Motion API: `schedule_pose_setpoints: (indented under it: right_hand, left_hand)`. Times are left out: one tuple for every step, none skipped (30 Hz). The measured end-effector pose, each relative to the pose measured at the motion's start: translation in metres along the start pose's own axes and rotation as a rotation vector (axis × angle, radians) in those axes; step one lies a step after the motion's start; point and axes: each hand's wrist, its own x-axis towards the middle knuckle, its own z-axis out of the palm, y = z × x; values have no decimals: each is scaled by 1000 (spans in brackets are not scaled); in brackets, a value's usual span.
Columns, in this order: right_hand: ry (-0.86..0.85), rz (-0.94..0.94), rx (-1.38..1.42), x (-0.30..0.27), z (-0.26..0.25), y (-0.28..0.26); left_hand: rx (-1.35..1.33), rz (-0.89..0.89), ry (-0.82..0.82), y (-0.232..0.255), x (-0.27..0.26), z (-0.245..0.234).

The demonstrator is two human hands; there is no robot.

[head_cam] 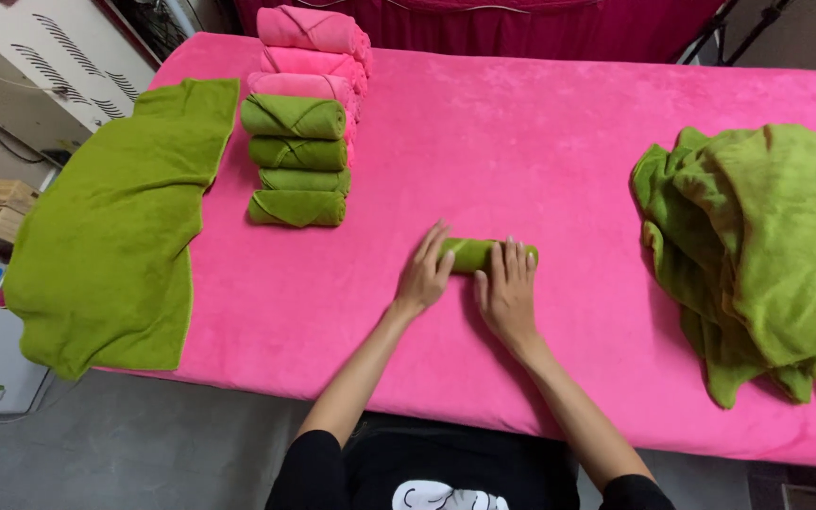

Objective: Folding and rolling towels into decorative shapes on a massage table

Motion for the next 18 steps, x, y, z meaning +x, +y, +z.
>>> schedule_pose_setpoints:
  right_hand:
    - [-2, 4, -1, 0, -3, -8]
    - [17, -51, 32, 0, -6, -17]
    - [36, -106, 66, 0, -8, -26]
    - [31, -106, 67, -2, -1, -26]
    - [22, -113, 56, -3, 6, -27]
    - [13, -122, 46, -4, 14, -27]
    - [8, -123, 48, -4, 20, -22]
    - [-27, -117, 43, -1, 27, -17]
    - [-63, -110, 38, 2, 34, -13]
    - [-59, -116, 39, 9, 40, -9]
    - [-68, -98, 26, 15, 45, -5]
    - [-76, -80, 14, 22, 51, -2]
    - [-71, -86, 16, 30, 54, 1]
    - [-73, -68, 12, 38, 58, 3]
    - [-75, -50, 8, 47, 62, 5]
    - [-73, -59, 13, 52, 69, 10]
    - [-60, -45, -11, 57, 77, 14]
    - [-47, -33, -33, 63, 85, 18]
  left_hand:
    - [-1, -1, -4, 1, 1, -1]
    - [-50, -48, 46, 1, 1, -2]
    - [-99, -95, 96, 1, 1, -3]
    - [-101, -100, 96, 1, 0, -6]
    - [-103, -127, 156, 0, -1, -9]
    - [-105, -155, 218, 0, -2, -12]
    - [-106, -159, 220, -2, -4, -9]
    - [-197, -225, 231, -3, -3, -7]
    - [-289, -289, 242, -5, -3, -5]
    - [-288, -286, 249, -3, -3, -6]
    - [-290, -288, 246, 0, -4, -7]
    - [-291, -291, 244, 2, -4, -8]
    - [-289, -287, 251, 1, -4, -8]
    - [-273, -274, 250, -1, -4, -7]
    - [-257, -263, 248, -3, -4, -7]
    - [-254, -263, 258, -6, -5, -6]
    - [-207, -264, 240, -9, -6, -6]
    - [-160, -265, 223, -13, -6, -5]
